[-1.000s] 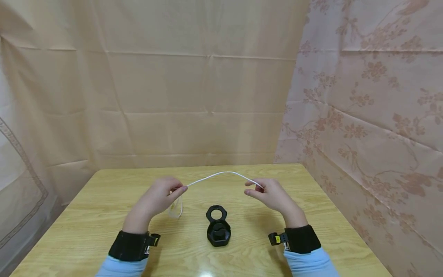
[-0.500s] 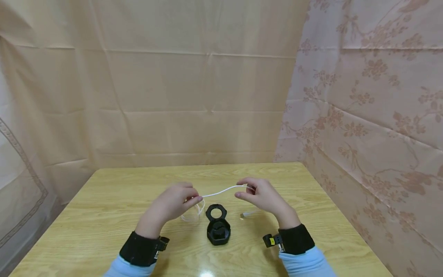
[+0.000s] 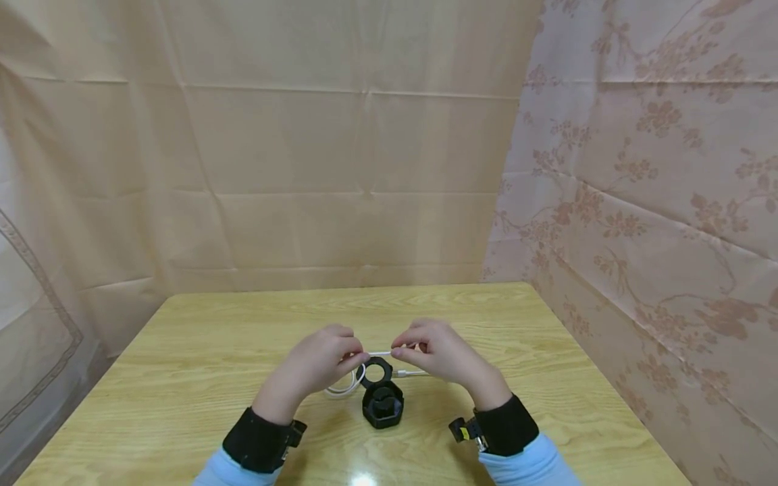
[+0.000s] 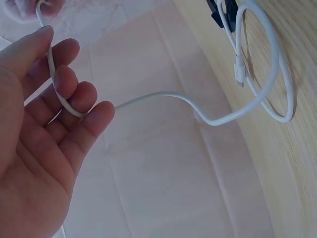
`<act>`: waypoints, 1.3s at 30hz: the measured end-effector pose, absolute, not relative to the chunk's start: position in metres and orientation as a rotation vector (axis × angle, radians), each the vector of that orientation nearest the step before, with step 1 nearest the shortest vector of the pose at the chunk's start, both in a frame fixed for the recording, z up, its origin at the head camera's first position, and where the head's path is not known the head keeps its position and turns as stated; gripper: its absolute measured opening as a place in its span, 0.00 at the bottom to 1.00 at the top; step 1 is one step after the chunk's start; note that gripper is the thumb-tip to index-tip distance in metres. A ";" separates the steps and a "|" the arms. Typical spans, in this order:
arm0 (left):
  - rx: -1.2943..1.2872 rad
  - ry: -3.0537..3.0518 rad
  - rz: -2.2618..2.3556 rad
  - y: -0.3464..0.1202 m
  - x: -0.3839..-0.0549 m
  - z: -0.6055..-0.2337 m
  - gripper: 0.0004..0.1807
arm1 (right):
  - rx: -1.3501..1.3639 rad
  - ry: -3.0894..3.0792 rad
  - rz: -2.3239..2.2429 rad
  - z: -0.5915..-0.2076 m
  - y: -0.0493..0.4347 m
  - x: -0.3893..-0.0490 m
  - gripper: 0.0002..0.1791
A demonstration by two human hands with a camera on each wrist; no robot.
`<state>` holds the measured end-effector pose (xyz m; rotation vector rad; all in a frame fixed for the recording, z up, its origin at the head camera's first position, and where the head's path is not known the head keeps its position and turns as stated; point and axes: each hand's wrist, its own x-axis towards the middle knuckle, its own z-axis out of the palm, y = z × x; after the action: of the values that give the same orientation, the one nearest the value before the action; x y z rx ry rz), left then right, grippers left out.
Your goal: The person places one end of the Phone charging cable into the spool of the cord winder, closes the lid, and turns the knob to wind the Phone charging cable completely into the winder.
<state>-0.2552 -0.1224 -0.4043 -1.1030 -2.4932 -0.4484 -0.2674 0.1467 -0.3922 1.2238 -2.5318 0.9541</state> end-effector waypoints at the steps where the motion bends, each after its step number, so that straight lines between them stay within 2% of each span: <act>1: -1.106 -2.493 -0.448 -0.122 -0.255 -0.404 0.07 | 1.239 -2.525 0.927 -0.392 0.146 -0.267 0.06; 13: -1.032 -2.510 -0.516 -0.139 -0.260 -0.403 0.06 | 1.250 -2.280 0.602 -0.388 0.151 -0.271 0.01; 20: -0.876 -2.491 -0.423 -0.148 -0.258 -0.397 0.05 | 1.200 -2.077 0.437 -0.396 0.147 -0.285 0.04; 29: -0.965 -2.604 -0.323 -0.144 -0.247 -0.399 0.07 | 1.259 -2.216 0.440 -0.415 0.150 -0.286 0.02; 39: -1.042 -2.735 -0.347 -0.131 -0.236 -0.403 0.08 | 1.393 -2.337 0.389 -0.418 0.161 -0.277 0.02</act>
<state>-0.2358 -0.1313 -0.4026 -1.0419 -2.7347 -0.3472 -0.2767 0.1608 -0.4181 1.3930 -2.3373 0.3893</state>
